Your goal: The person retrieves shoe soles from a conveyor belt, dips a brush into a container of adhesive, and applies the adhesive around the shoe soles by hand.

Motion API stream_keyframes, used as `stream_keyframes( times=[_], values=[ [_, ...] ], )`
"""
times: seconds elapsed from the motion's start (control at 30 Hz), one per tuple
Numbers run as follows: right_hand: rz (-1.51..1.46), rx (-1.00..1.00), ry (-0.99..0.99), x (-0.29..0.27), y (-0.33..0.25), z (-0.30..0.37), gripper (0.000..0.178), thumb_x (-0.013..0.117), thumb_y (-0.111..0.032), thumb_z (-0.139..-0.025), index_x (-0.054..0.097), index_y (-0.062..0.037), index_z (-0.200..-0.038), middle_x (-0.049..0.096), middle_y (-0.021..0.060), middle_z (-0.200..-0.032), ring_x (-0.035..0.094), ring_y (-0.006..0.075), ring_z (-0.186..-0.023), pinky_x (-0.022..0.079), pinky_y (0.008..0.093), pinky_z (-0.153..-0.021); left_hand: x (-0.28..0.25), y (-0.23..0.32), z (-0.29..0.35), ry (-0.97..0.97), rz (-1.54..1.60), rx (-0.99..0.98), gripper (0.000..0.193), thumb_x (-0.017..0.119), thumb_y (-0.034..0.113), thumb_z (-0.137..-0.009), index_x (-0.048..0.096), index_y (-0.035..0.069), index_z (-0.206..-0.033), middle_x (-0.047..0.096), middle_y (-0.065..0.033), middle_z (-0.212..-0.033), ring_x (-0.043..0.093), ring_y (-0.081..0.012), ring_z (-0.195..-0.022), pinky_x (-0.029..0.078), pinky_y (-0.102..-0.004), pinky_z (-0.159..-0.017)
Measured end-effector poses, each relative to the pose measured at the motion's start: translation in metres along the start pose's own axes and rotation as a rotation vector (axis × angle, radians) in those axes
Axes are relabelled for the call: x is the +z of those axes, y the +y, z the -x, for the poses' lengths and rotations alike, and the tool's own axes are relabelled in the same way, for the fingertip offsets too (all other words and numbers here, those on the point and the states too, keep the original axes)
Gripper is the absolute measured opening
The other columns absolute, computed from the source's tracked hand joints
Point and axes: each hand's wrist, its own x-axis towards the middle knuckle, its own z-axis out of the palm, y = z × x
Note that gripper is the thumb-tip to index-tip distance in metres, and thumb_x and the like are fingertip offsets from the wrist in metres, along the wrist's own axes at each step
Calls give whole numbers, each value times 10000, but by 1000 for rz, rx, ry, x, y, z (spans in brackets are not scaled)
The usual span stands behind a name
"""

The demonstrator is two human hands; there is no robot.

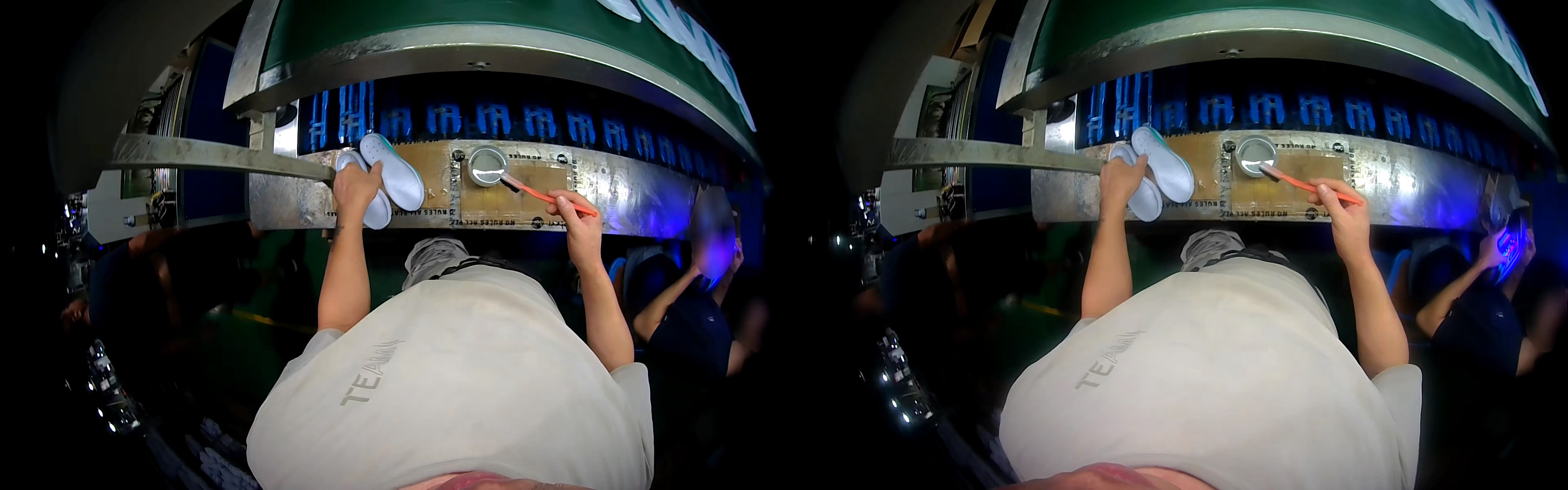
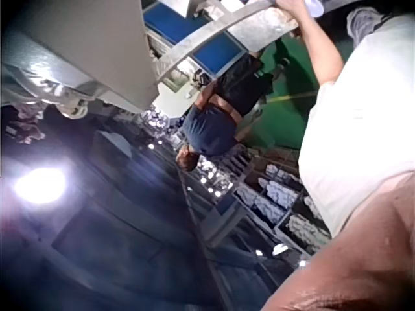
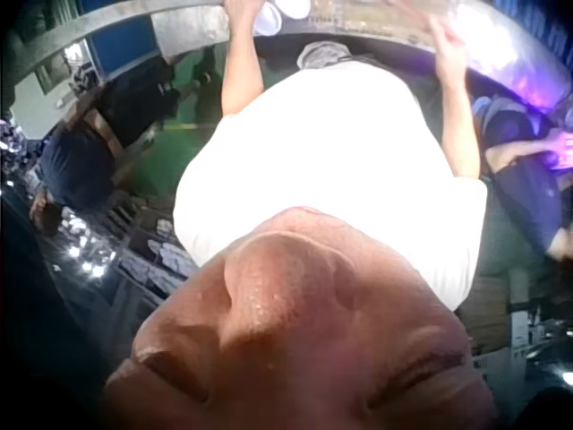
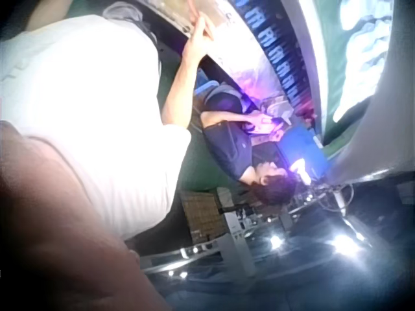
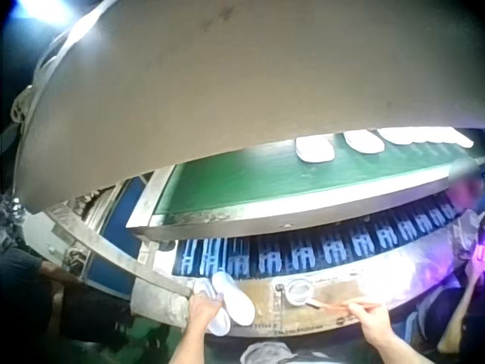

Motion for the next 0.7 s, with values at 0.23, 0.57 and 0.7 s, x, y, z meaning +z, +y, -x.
stream_keyframes(
  times=[0.23, 0.57, 0.7],
  values=[
    [133, -15, -161, 29, -19, -12, 246, 692, -172, -1018, 748, 27, -1151, 756, 80, -928, 688, 140, -928, 516, 282, -895, 98, -81, -30, -12, 216, -348, 611, 892, 460, -734, 769, -35, -1070, 754, -262, -1116, 731, -417, -1060, 574, -490, -935],
    [487, -333, -458, 68, -66, -29, 200, 713, -124, -976, 766, -7, -1129, 751, 72, -921, 674, 184, -913, 523, 318, -848, 70, -119, 22, -534, 1525, -162, 597, 599, 85, -830, 535, -61, -1406, 693, -204, -1174, 719, -342, -1041, 582, -432, -936],
    [601, -623, -689, 91, -110, -49, 227, 770, -134, -914, 780, -52, -1126, 736, 86, -905, 637, 245, -877, 520, 357, -794, -7, -73, 97, -942, 1897, 148, 817, 613, 161, -779, 395, -59, -1535, 636, -310, -1309, 687, -452, -1154, 579, -509, -1004]
  ],
)
